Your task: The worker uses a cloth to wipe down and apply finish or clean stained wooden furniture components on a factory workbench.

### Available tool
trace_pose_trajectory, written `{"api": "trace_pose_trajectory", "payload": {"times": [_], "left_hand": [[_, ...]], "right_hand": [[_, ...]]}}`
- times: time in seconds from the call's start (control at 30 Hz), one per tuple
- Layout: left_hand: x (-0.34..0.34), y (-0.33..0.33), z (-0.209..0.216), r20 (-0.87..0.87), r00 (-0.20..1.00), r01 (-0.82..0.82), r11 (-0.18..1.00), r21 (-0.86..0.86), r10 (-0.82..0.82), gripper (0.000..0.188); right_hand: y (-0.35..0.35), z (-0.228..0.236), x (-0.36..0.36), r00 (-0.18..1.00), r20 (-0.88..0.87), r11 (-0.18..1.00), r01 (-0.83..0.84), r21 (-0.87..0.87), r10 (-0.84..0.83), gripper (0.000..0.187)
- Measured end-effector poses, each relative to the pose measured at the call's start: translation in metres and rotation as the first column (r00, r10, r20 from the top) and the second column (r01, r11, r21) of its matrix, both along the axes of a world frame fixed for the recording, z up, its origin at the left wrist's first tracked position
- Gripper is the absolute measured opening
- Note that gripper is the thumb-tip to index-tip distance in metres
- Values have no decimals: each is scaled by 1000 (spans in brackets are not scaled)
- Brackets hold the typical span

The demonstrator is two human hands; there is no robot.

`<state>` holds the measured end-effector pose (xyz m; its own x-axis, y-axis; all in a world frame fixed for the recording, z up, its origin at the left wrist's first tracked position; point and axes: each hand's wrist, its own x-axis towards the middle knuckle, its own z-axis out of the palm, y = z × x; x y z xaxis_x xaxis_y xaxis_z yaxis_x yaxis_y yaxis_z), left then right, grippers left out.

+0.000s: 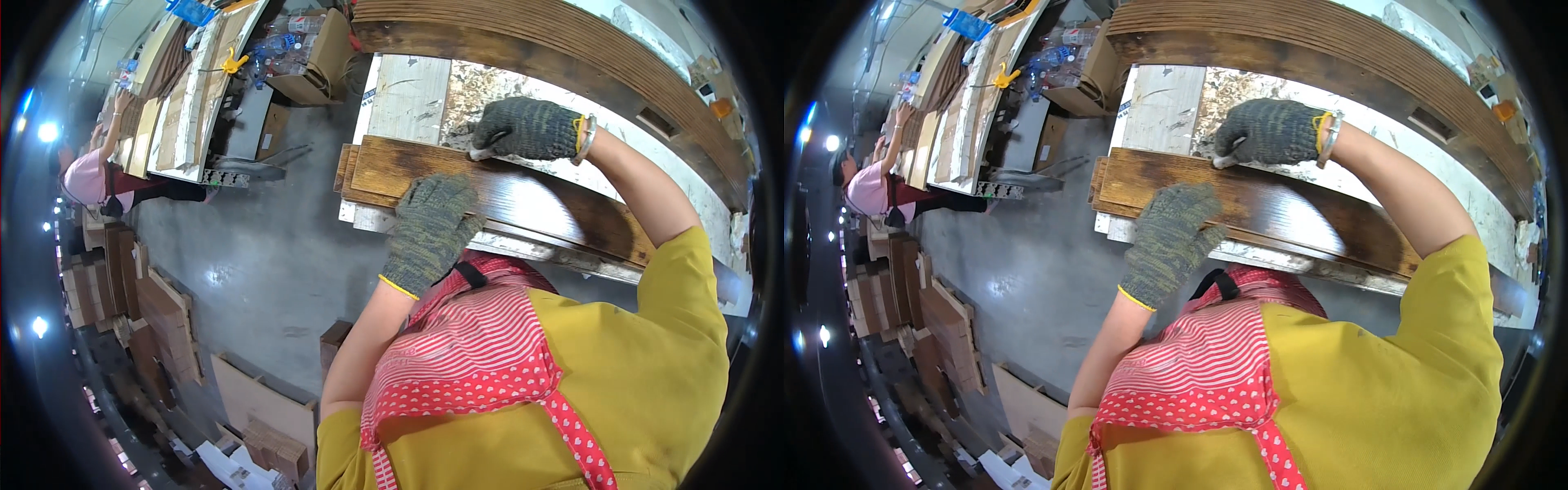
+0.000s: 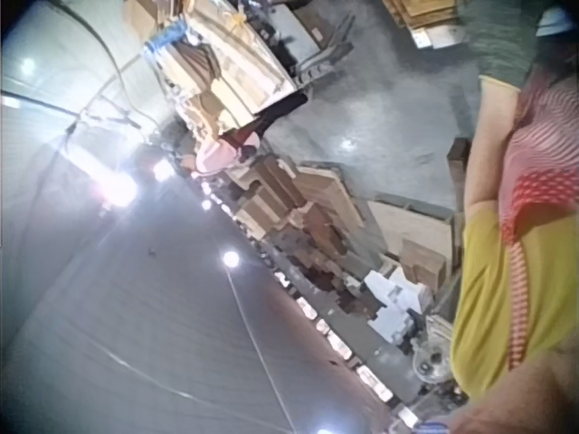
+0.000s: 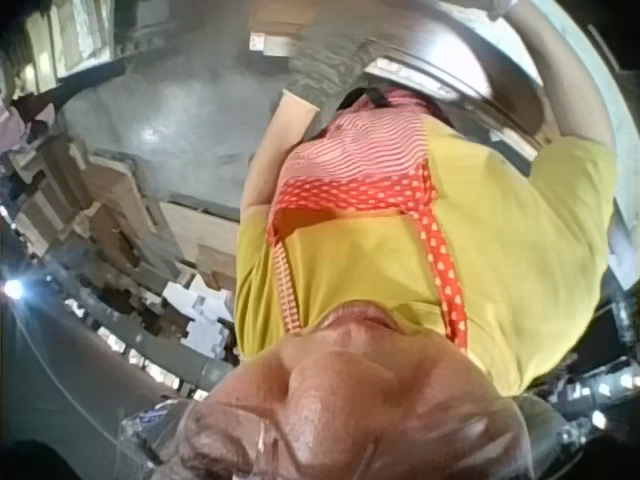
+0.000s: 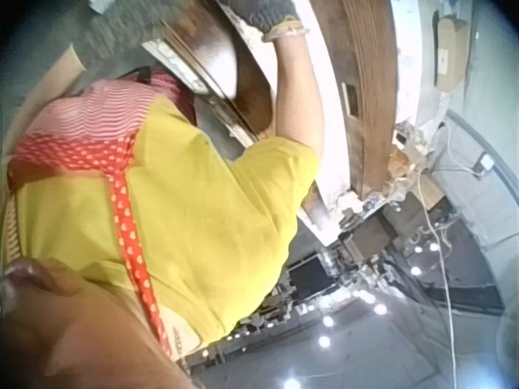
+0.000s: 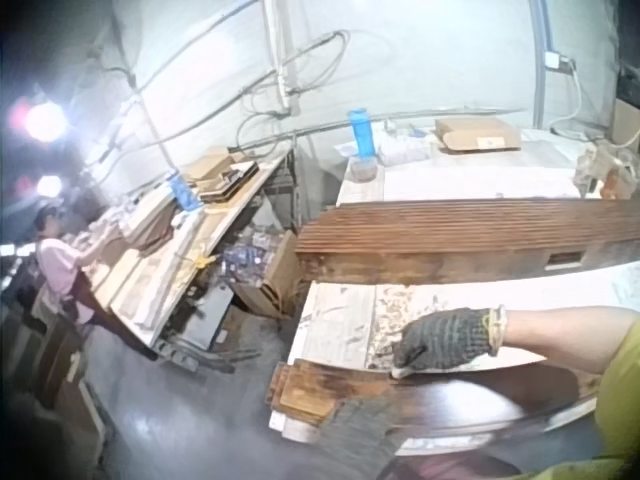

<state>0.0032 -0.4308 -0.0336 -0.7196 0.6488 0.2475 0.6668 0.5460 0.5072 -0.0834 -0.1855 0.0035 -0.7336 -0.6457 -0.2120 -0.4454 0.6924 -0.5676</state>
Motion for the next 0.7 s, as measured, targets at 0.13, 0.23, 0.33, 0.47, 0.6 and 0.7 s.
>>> {"api": "trace_pose_trajectory", "payload": {"times": [0.13,0.23,0.33,0.47,0.6,0.7], "left_hand": [[7,7,-2,-93,994,-60,998,-2,60,33],[10,7,-3,-115,991,-66,998,2,66,33],[12,11,-6,-133,986,-104,994,-30,99,32],[13,12,-13,-138,979,-159,985,-64,149,32],[18,17,-9,-139,972,-201,976,-89,187,34],[23,19,-6,-154,969,-210,973,-100,193,36]], "right_hand": [[-19,0,-4,959,58,953,282,-115,-277,30],[-44,-6,-5,978,-38,973,198,-119,-204,32],[-28,-24,7,968,-169,975,157,-155,-183,29],[21,-26,43,955,-166,961,220,-169,-248,20],[69,-8,83,945,-208,968,246,-57,-253,25],[91,0,106,939,-183,946,310,91,-290,22]]}}
